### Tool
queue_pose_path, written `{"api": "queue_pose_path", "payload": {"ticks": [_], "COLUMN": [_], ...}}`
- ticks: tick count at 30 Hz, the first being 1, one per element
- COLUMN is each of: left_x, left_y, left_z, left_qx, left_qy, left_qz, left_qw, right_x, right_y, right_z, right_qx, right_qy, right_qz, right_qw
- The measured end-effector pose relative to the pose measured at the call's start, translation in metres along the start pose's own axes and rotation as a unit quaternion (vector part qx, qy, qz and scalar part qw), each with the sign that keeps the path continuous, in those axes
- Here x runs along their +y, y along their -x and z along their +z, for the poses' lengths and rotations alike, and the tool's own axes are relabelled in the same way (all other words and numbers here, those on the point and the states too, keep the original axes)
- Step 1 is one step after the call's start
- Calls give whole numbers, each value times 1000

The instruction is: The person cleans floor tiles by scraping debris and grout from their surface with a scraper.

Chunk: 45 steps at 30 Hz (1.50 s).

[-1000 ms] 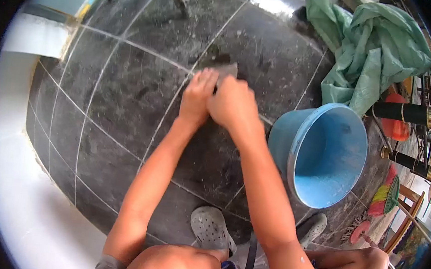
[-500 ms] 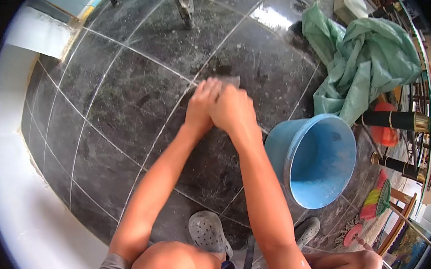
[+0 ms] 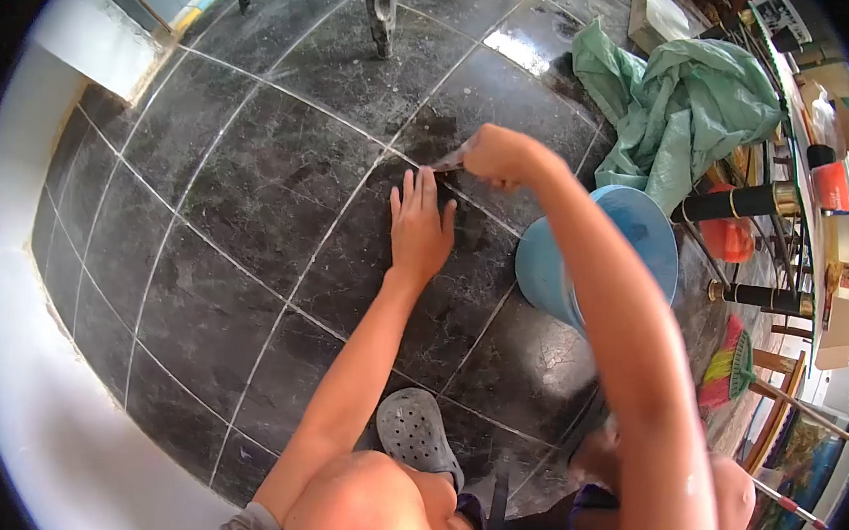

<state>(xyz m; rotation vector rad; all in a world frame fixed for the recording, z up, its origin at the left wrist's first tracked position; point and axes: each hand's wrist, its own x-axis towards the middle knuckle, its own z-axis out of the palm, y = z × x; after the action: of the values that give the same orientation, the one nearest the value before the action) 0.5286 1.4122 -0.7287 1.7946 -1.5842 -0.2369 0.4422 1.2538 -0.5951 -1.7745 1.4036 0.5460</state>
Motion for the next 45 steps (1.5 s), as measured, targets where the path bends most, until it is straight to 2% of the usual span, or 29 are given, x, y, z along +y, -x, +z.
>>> {"api": "queue_pose_path", "payload": {"ticks": [1, 4, 7, 10, 13, 16, 19, 21, 23, 25, 29, 31, 33, 34, 35, 36, 37, 40, 43, 44, 45], "left_x": [0, -8, -17, -26, -27, -20, 2, 35, 72, 124, 237, 274, 311, 349, 356, 336, 314, 306, 285, 284, 282], "left_y": [8, 14, 27, 41, 44, 40, 28, 10, -4, -19, -34, -25, -17, -34, -22, -6, 9, -16, -8, -3, -3], "left_z": [-3, -23, -47, -65, -81, -111, -162, -203, -242, -276, -323, -341, -347, -333, -330, -319, -309, -278, -283, -285, -287], "left_qx": [-3, -16, -5, -4, -28, -59, -107, -179, -238, -266, -247, -259, -253, -297, -278, -254, -218, -321, -317, -287, -287], "left_qy": [-11, -18, -35, -68, -106, -127, -106, -57, -60, -46, -76, -84, -45, -172, -122, 98, 311, 92, -137, -165, -187], "left_qz": [-6, 8, -28, -74, -93, -99, -90, -146, -160, -209, -320, -292, -332, -357, -356, -289, -202, -353, -257, -295, -287], "left_qw": [1000, 1000, 999, 995, 990, 985, 984, 971, 956, 940, 911, 917, 908, 869, 884, 918, 903, 874, 903, 896, 894], "right_x": [-4, -14, -18, 6, 12, 14, 27, 33, 36, 34, 28, 21, 17, 17, 18, 19, 18, 11, 12, 10, 7], "right_y": [2, 20, 50, 23, 10, -11, -50, -70, -71, -68, -97, -99, -100, -101, -103, -105, -106, -100, -100, -100, -97], "right_z": [-13, -53, -83, -110, -127, -129, -119, -110, -108, -109, -98, -100, -112, -114, -110, -106, -105, -108, -112, -113, -111], "right_qx": [-15, 18, 104, 152, 120, 62, 28, 35, 33, 29, 30, 41, 47, 50, 63, 80, 100, 105, 131, 148, 144], "right_qy": [49, 249, 253, 405, 457, 418, 397, 427, 449, 452, 464, 498, 518, 529, 527, 525, 521, 536, 551, 554, 557], "right_qz": [0, -31, -117, -221, -266, -269, -323, -314, -322, -342, -341, -324, -330, -331, -344, -357, -369, -364, -360, -359, -355], "right_qw": [999, 968, 955, 874, 840, 865, 859, 847, 833, 823, 817, 804, 787, 780, 775, 768, 763, 755, 741, 736, 737]}}
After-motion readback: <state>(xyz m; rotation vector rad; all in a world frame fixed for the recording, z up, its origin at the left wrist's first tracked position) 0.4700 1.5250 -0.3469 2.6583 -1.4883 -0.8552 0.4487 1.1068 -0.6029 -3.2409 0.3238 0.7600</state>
